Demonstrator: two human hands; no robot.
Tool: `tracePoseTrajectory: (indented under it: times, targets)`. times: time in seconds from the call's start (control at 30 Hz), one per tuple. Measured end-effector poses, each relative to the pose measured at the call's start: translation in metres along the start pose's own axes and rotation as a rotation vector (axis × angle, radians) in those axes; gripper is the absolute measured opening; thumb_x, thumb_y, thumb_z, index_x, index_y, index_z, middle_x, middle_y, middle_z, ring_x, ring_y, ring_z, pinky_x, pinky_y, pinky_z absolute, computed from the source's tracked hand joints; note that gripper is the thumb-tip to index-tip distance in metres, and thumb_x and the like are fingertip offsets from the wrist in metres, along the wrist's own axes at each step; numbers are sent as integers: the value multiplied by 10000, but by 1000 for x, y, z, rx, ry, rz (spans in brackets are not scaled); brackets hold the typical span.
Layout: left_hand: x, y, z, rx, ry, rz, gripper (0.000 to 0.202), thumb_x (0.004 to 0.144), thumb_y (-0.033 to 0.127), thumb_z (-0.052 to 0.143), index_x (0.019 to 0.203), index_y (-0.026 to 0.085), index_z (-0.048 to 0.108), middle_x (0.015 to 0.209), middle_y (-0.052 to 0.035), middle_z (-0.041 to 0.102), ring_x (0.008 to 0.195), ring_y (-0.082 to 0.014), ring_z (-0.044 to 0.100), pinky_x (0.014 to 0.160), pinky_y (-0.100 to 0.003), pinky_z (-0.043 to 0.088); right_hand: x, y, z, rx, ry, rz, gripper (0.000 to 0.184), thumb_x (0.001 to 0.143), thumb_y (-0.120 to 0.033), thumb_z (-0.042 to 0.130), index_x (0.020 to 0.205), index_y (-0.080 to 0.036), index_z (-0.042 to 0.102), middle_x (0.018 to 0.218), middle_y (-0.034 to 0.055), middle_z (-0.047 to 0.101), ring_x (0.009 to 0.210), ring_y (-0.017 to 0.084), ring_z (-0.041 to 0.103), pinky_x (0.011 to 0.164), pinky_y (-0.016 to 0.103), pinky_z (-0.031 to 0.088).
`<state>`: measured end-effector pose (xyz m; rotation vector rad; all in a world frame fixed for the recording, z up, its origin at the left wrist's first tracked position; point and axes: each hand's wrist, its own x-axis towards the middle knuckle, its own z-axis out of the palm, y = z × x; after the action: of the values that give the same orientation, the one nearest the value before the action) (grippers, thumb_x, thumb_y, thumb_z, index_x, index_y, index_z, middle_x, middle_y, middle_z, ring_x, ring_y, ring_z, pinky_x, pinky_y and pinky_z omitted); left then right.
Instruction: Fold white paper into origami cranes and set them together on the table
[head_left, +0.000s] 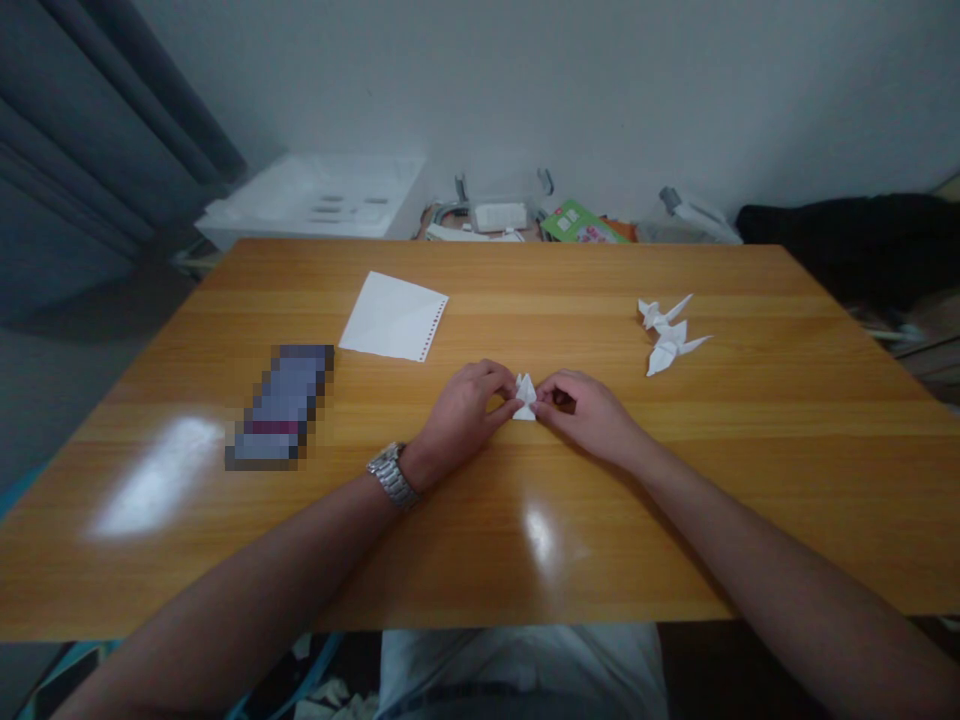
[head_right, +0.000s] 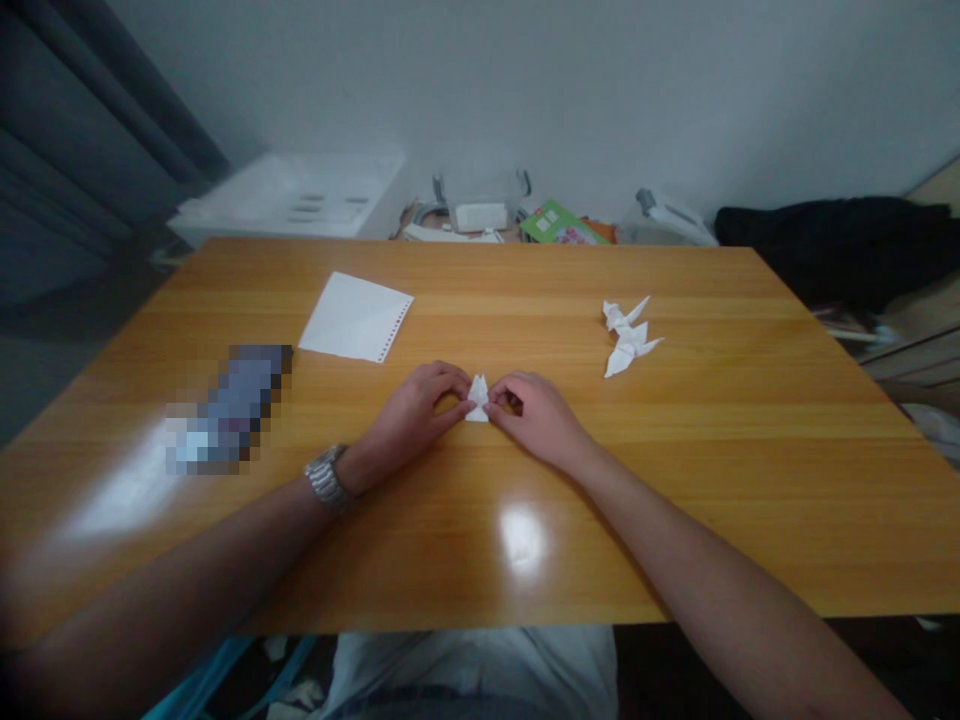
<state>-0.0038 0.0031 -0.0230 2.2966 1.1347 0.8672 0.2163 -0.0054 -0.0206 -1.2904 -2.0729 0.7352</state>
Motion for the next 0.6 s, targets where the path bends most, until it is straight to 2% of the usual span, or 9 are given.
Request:
tracePoseTrajectory:
  times: [0.13, 0.33, 0.6]
  targets:
    - [0, -2, -1, 16, -20, 32, 55, 931, 233, 694, 923, 181, 679, 1086, -68, 690, 1034, -220, 633, 965, -396, 505, 0, 1, 1, -22, 5, -10, 51, 879, -225, 688, 854, -198, 653, 823, 22, 652, 762, 181, 576, 702, 305, 422]
    - [-2, -7, -1, 24, -42, 73, 127, 920, 233, 700, 1040, 191, 710, 1178, -72, 687, 1091, -224, 631, 999, -410, 504, -2, -1, -1, -26, 13, -24, 80, 904, -235, 657, 838, -212, 617, 824, 20, 630, 756, 179, 575, 683, 300, 425]
    - [-2, -5, -3, 21, -48, 61, 65, 938, 253, 688, 935, 195, 719, 1154, -66, 689, 1055, -211, 638, 964, -387, 510, 0, -1, -6, -7, -41, -86, 58, 927, -259, 674, 929, -205, 694, 890, 44, 669, 814, 193, 608, 734, 320, 455]
